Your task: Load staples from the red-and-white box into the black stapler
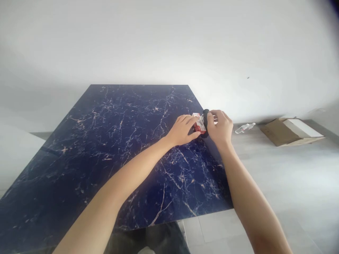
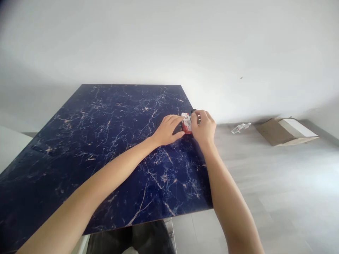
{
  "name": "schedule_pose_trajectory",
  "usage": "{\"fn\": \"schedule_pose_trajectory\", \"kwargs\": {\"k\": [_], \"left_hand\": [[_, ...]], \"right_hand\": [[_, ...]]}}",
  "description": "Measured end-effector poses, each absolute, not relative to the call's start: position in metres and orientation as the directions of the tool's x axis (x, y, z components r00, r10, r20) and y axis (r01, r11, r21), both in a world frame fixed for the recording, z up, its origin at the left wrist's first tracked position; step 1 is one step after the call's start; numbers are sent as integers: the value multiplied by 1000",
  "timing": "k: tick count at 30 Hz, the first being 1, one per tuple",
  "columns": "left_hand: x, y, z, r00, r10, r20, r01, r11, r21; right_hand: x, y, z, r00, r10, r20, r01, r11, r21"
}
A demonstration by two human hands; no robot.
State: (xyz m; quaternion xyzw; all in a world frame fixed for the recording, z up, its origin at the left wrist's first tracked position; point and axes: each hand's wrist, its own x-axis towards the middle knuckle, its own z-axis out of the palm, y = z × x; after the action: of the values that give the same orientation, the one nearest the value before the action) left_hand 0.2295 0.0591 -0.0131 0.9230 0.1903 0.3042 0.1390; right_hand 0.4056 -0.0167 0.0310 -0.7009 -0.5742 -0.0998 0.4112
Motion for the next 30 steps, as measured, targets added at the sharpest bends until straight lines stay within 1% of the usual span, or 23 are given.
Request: {"fn": "schedule_pose_trajectory", "kwargs": {"k": [2,5,8,11,13,16,18,19,21,23,25,30], "left_hand": [[208,42,-12,745,421,518,246,-895,373],[169,19,-10,762,413,498,243,-896,372],[121,3,-6,757,451,473,276,-877,394],[74,-9,-3,731,527,433,376,-841,388],[48,-16,-4,708,578,406,476,-815,331],[27,-26,-9,629,703,334,671,-707,225],[22,-31,-11,596,756,270,735,-649,195],[21,-32,-12,606,759,237,735,-649,198],[21,-33,-11,661,724,198,690,-690,219],[21,-33,-10,722,666,189,625,-744,237],[20,-32,-11,736,648,198,605,-760,237],[19,-32,-15,657,727,200,690,-687,227]], "right_hand": [[387,-20,31,244,755,608,885,84,-459],[355,-26,26,96,821,562,860,216,-463],[324,-35,19,-60,853,519,788,359,-500],[300,-46,12,-229,843,487,720,483,-498],[288,-51,7,-340,827,447,713,537,-451],[277,-54,-1,-460,807,369,724,582,-370],[274,-54,-7,-507,798,324,721,599,-348],[273,-54,-9,-523,795,308,717,606,-346],[272,-54,-12,-545,788,284,706,615,-351],[272,-55,-14,-572,776,266,689,630,-357],[274,-56,-14,-597,762,249,671,645,-365],[275,-60,-14,-609,760,227,665,645,-377]]}}
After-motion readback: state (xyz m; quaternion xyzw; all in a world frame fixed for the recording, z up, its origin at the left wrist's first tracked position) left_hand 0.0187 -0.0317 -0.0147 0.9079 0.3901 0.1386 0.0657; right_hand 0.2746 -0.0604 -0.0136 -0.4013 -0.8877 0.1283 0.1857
